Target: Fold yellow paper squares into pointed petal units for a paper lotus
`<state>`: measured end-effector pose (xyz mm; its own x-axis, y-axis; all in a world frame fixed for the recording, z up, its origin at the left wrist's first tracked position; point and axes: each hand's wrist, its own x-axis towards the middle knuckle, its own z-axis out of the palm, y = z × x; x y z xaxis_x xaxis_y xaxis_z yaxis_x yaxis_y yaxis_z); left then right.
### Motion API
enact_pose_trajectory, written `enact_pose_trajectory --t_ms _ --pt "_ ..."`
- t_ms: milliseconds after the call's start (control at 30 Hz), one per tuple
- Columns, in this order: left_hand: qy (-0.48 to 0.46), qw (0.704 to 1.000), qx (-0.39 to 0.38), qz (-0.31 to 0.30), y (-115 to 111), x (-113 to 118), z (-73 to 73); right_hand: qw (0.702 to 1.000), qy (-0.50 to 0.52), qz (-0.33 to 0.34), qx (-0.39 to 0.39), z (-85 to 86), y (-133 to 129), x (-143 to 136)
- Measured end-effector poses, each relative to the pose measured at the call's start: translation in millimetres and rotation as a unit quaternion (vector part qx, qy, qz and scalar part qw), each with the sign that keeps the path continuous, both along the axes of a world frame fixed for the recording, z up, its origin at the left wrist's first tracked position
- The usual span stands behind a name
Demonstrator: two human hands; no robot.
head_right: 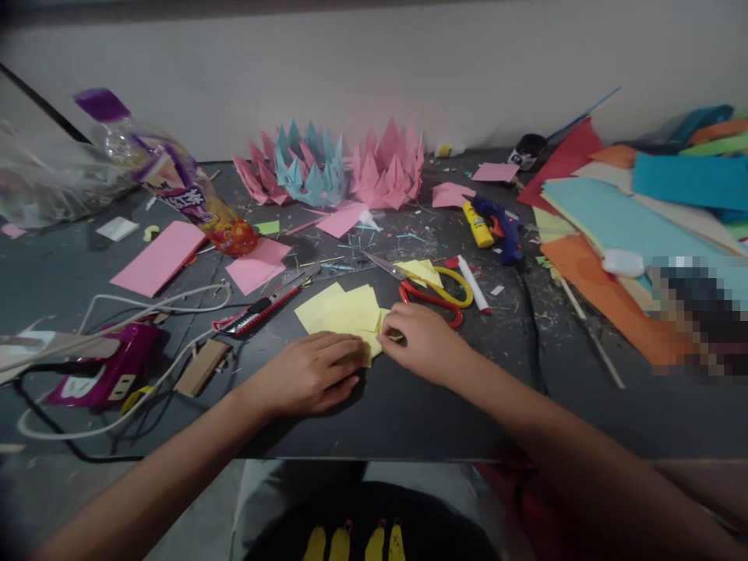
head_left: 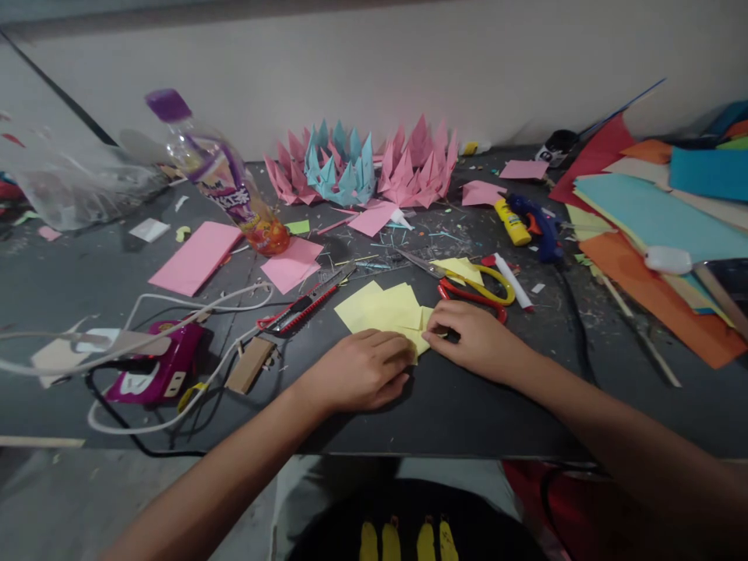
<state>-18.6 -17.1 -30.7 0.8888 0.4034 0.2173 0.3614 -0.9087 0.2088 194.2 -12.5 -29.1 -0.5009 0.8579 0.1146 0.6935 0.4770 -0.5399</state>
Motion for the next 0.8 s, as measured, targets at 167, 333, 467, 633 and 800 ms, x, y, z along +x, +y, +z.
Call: enact_pose_trajectory --t_ms 167,333,467,633,800 --pt "-0.029 1.0 0.003 -0.006 -0.1 -0.9 -0.8 1.0 -0.004 -0.004 0.0 -0.7 0.1 -0.7" --pt "-0.014 1.0 -0.003 -0.013 -0.4 -0.1 1.2 1.0 0.021 0.005 -0.019 -0.3 1.8 1.7" --pt "-0.015 1.0 0.002 -0.006 -1.6 0.5 1.8 0.999 0.019 -0.001 -0.029 0.4 2.2 1.3" --pt "-0.002 1.0 0.0 -0.01 -1.5 1.2 1.0 0.999 0.016 -0.016 -0.03 0.0 2.2 -1.1" --pt "0.0 1.0 0.001 -0.009 -0.7 2.0 1.4 0.999 0.016 -0.019 -0.026 -0.8 1.6 -1.9"
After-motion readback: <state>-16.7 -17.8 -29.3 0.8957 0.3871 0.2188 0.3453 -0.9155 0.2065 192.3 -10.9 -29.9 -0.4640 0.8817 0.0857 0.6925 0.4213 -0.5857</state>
